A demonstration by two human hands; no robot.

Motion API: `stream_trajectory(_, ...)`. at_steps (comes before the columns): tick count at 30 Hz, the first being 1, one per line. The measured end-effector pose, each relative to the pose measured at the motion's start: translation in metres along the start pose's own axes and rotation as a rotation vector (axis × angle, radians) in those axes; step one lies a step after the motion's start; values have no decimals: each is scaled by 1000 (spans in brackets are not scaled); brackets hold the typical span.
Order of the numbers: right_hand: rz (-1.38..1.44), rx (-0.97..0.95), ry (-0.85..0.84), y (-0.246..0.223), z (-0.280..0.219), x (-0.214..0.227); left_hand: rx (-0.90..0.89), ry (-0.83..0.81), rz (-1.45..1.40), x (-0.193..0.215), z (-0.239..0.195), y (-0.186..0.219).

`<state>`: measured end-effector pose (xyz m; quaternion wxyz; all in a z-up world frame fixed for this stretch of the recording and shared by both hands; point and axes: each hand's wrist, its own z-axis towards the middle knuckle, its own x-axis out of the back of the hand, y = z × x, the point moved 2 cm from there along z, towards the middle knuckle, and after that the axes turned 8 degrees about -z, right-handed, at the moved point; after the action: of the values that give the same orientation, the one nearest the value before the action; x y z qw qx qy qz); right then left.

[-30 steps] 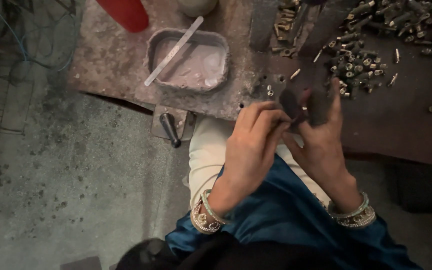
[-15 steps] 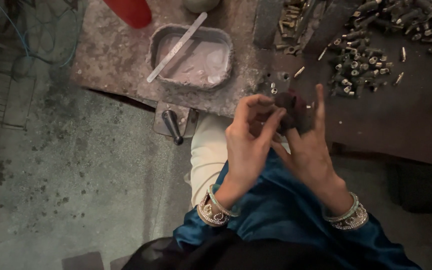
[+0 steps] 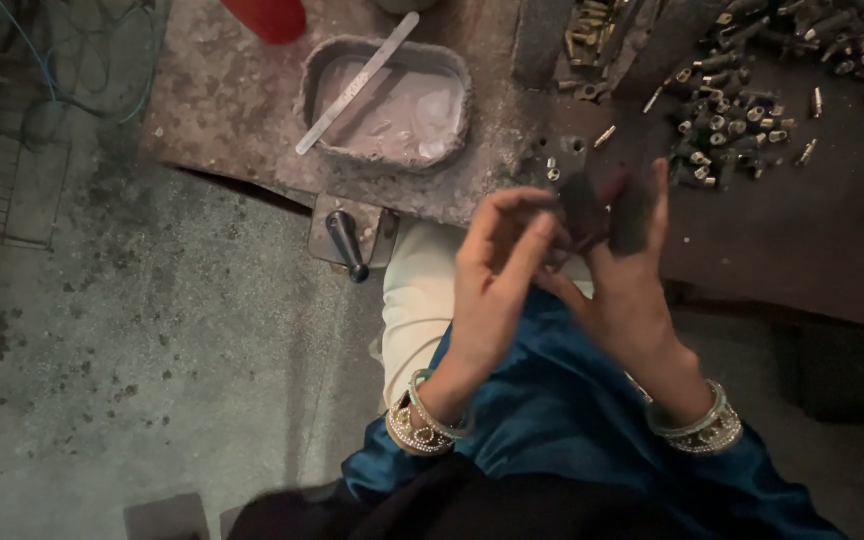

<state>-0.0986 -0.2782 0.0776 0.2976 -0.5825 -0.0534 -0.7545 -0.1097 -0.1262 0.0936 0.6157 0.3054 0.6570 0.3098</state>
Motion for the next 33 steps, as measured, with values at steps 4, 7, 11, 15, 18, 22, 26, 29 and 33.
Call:
stream_trajectory(4, 234, -81, 24, 2, -1, 2, -80, 84, 162, 7, 5, 9)
stream_trajectory(7, 252, -61, 39, 0, -1, 6, -89, 84, 145, 8, 6, 13)
stream_trajectory(11, 163, -47, 7, 0, -3, 6, -16, 38, 195, 11, 9, 5)
stream_trajectory(15, 214, 23, 11, -1, -1, 12, 163, -57, 138, 9, 10, 1)
stream_trajectory(18, 164, 123, 0, -3, 2, 16, 168, -49, 298, 4, 9, 6)
stream_trajectory(22, 173, 172, -29, 1, 0, 15, 241, -84, 373, 15, 15, 1)
stream_trajectory(26, 353, 180, -41, 3, -21, 1, 466, -94, 121, 19, 21, 3)
stream_trajectory(29, 933, -51, -187, 5, -34, -16, 590, -9, -64, 28, 22, -12)
stream_trajectory(33, 1994, -340, -243, -9, -15, -2, 484, 96, -109, 36, 23, -17)
